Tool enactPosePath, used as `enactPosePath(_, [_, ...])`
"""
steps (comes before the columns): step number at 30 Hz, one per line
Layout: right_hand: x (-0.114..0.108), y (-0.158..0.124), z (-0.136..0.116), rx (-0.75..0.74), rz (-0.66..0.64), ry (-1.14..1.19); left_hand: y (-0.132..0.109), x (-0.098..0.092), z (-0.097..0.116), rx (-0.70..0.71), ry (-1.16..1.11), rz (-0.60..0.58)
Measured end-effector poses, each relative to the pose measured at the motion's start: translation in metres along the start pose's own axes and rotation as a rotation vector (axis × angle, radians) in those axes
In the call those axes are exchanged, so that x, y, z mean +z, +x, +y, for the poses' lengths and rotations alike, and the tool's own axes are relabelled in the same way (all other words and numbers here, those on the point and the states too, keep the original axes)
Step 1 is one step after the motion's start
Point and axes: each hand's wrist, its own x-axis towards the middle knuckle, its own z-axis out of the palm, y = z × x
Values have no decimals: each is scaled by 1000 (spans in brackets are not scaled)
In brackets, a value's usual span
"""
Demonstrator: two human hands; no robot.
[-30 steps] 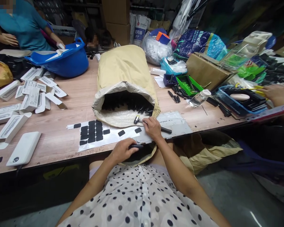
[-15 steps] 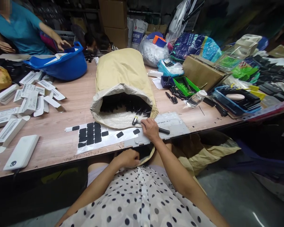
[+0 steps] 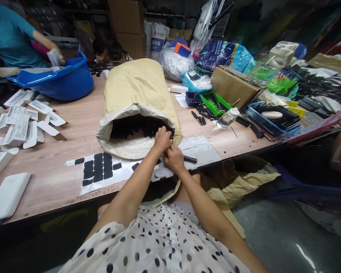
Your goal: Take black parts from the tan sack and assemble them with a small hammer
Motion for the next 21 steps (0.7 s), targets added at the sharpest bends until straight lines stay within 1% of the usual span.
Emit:
enactPosePath(3, [-1, 0, -1, 9, -7, 20, -1, 3, -2, 34, 33, 2])
enactPosePath(6, [-3, 0, -1, 8, -17, 32, -13, -7, -10, 20, 36, 37])
enactPosePath(9, [-5, 0, -2, 1, -13, 47, -44, -27, -27, -61, -34, 113])
enactPosePath(11, [-6, 0, -3, 4, -13, 61, -70, -41, -42, -94, -95, 157])
enactPosePath(13, [-6, -1, -2, 13, -19, 71, -97, -50, -58, -112, -137, 170])
enactPosePath(15, [-6, -1, -2, 24, -21, 78, -118, -54, -72, -132, -160, 157])
enactPosePath(17, [-6, -2, 0, 27, -13, 84, -131, -54, -82, -151, -180, 116])
enactPosePath(19, [-5, -2, 2, 22, -1, 93, -136, -51, -88, -153, -194, 69])
enactPosePath(21, [-4, -2, 5, 16, 5, 99, -136, -48, -91, -136, -198, 36])
